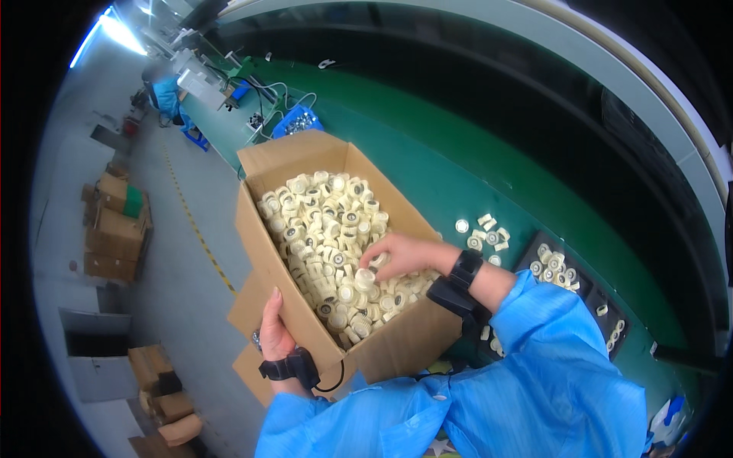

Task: The worker is assembling small plastic gear mechanisms into white plastic housings on an industrial assembly line.

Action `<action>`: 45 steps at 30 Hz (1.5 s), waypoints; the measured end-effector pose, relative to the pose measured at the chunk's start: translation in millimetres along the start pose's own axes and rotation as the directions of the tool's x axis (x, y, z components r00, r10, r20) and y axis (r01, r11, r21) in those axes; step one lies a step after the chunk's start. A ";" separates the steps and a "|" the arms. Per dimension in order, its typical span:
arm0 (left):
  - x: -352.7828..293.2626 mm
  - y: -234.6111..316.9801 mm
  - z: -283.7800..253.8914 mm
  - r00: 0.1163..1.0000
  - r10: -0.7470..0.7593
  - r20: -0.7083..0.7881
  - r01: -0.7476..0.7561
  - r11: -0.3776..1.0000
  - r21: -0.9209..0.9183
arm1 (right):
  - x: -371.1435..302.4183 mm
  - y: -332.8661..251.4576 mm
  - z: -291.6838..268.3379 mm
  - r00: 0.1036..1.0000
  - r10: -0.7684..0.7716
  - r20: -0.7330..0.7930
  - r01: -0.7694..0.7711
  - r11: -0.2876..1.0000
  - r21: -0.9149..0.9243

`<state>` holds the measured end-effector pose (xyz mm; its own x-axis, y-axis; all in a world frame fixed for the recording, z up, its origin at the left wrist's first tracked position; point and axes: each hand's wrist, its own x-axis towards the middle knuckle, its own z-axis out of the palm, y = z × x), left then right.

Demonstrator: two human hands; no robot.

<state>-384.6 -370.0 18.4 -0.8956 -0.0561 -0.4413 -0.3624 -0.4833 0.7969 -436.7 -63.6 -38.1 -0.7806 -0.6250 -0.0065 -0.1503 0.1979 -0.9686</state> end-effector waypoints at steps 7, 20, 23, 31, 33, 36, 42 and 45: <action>-1.6 2.3 -14.7 0.999 0.025 -0.026 -0.025 0.999 -0.028 | -21.3 -19.5 -72.1 0.954 0.159 -0.256 -0.003 0.855 0.519; 6.9 -1.7 -26.7 0.997 -0.073 0.020 0.075 0.992 -0.103 | -37.9 96.6 -75.4 0.771 0.051 -0.635 -0.458 0.737 -0.497; 5.6 -1.2 -23.0 0.999 -0.049 -0.009 0.048 0.993 -0.104 | -40.0 97.4 -65.1 0.800 -0.094 -0.593 -0.399 0.654 -0.643; 11.0 -3.0 -27.5 0.994 -0.083 0.069 0.090 0.990 -0.109 | -86.9 86.2 -64.7 0.835 -0.039 -0.549 -0.372 0.696 -0.615; 9.2 -0.5 -24.6 0.993 -0.086 0.082 0.096 0.986 -0.133 | -95.8 86.2 -65.3 0.826 -0.065 -0.560 -0.358 0.706 -0.611; 5.6 0.3 -23.7 0.996 -0.074 0.056 0.082 0.982 -0.171 | -99.5 71.8 -65.2 0.776 -0.162 -0.610 -0.277 0.781 -0.560; 0.3 0.8 -8.8 0.998 -0.064 -0.011 0.061 0.982 -0.179 | -73.9 5.3 -43.8 0.755 0.169 -0.634 -0.206 0.978 0.015; 5.0 -2.8 -20.3 0.999 -0.047 -0.008 0.046 0.987 -0.154 | -42.1 -7.1 -32.8 0.839 -0.061 -0.541 -0.079 0.970 -0.231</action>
<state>-382.8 -386.6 5.6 -0.8753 -0.0402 -0.4818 -0.3587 -0.6141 0.7030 -422.7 -14.0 -22.8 -0.9739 -0.1276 0.1875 -0.2242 0.4161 -0.8812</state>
